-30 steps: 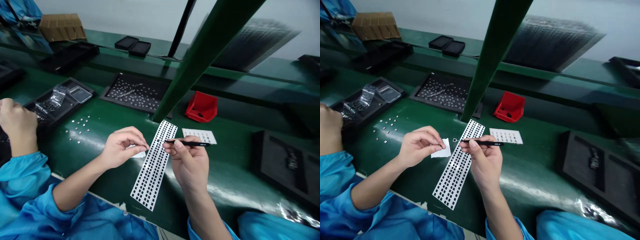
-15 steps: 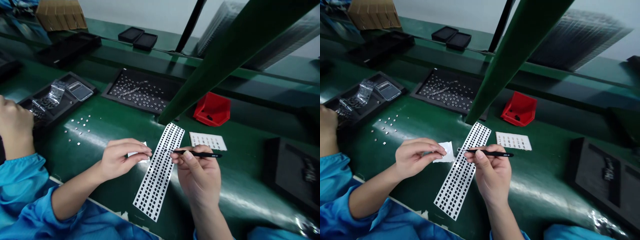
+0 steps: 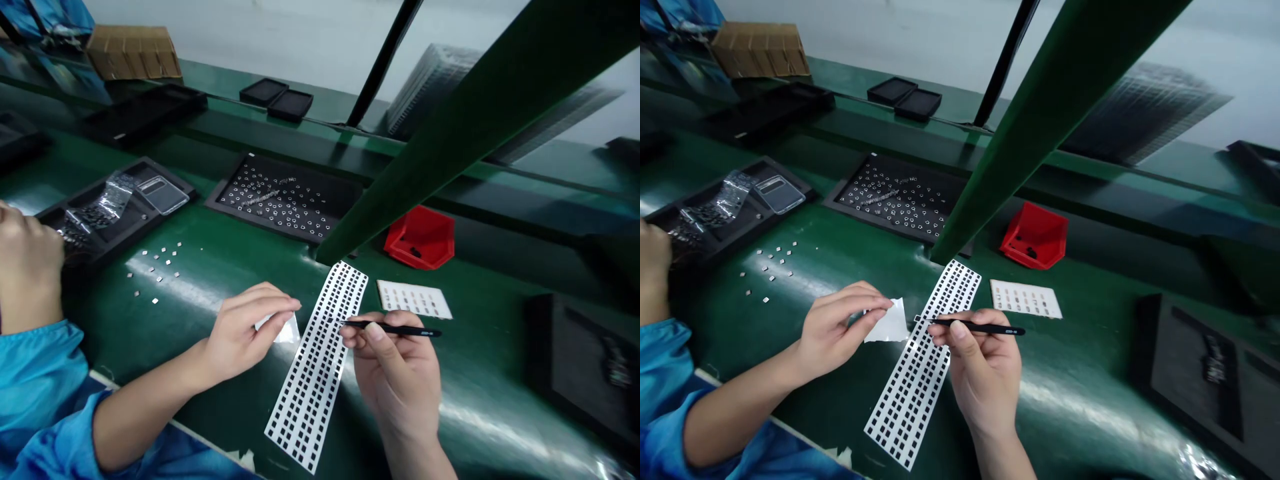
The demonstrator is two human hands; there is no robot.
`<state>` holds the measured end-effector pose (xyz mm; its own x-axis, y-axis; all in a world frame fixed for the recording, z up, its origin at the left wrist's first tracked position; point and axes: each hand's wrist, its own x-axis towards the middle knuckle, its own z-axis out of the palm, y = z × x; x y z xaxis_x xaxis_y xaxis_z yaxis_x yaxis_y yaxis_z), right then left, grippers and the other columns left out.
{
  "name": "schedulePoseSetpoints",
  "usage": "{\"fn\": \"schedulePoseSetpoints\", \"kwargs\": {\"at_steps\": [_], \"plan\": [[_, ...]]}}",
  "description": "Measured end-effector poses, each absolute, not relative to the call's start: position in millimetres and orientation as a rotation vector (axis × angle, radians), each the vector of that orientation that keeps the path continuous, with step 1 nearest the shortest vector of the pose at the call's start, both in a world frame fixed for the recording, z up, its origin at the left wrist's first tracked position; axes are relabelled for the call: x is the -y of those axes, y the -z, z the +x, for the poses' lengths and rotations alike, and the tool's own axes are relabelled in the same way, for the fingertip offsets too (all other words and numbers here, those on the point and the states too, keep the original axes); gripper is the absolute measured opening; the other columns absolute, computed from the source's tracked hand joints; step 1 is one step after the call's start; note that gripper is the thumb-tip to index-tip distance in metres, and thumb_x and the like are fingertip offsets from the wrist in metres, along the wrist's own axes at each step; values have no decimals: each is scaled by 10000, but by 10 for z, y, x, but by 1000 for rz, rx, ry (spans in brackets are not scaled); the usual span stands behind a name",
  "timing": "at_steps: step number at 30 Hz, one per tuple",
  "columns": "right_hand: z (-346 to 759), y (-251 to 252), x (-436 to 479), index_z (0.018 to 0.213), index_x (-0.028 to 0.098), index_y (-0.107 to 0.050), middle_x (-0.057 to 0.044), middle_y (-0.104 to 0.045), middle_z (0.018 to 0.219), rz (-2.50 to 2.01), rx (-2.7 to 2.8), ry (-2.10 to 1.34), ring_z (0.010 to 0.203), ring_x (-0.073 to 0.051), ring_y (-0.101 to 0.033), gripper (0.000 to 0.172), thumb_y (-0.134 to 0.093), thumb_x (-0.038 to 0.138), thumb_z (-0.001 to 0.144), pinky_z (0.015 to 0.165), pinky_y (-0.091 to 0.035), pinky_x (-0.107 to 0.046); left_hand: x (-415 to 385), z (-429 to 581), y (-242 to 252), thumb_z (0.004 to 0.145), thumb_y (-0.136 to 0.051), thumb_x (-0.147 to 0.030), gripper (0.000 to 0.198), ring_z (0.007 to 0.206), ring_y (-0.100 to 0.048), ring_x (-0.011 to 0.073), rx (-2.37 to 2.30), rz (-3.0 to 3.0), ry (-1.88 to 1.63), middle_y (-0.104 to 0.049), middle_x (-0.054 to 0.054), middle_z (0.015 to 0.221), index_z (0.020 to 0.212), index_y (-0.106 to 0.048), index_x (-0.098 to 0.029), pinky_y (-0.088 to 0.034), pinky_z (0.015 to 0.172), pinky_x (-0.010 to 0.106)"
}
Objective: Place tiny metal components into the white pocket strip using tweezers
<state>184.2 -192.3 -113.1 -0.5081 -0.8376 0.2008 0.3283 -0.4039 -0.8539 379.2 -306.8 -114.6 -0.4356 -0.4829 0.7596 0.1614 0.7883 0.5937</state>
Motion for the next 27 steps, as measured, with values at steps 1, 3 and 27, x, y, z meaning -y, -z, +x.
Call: {"fn": "schedulePoseSetpoints", "kwargs": {"at_steps": [1, 3, 27], "plan": [[1843, 1131, 1923, 1004, 253, -693, -26, -852, 919, -823, -1002, 1978, 763, -155, -834, 189, -846, 183, 918, 696, -682, -202, 3079, 3774, 1167, 945, -698, -1, 310, 955, -748, 151, 1880, 323, 801, -803, 77, 1028, 1190, -775, -174, -642, 828, 288], [1849, 1132, 1923, 1004, 248, -696, -32, -855, 925, -828, -987, 1981, 766, -159, -836, 183, -839, 169, 921, 702, -685, -206, 3096, 3740, 1217, 970, -700, -60, 231, 911, -738, 124, 1855, 451, 934, -788, 58, 1010, 1118, -810, -198, -608, 770, 232], [1926, 1206, 1992, 968, 225, -643, -44, -858, 912, -873, -1045, 1975, 730, -163, -833, 241, -870, 195, 893, 671, -685, -202, 3157, 3596, 1346, 831, -827, -232, 137, 761, -728, 101, 1328, 899, 1982, -755, 34, 835, 944, -837, -155, -592, 740, 182]]}}
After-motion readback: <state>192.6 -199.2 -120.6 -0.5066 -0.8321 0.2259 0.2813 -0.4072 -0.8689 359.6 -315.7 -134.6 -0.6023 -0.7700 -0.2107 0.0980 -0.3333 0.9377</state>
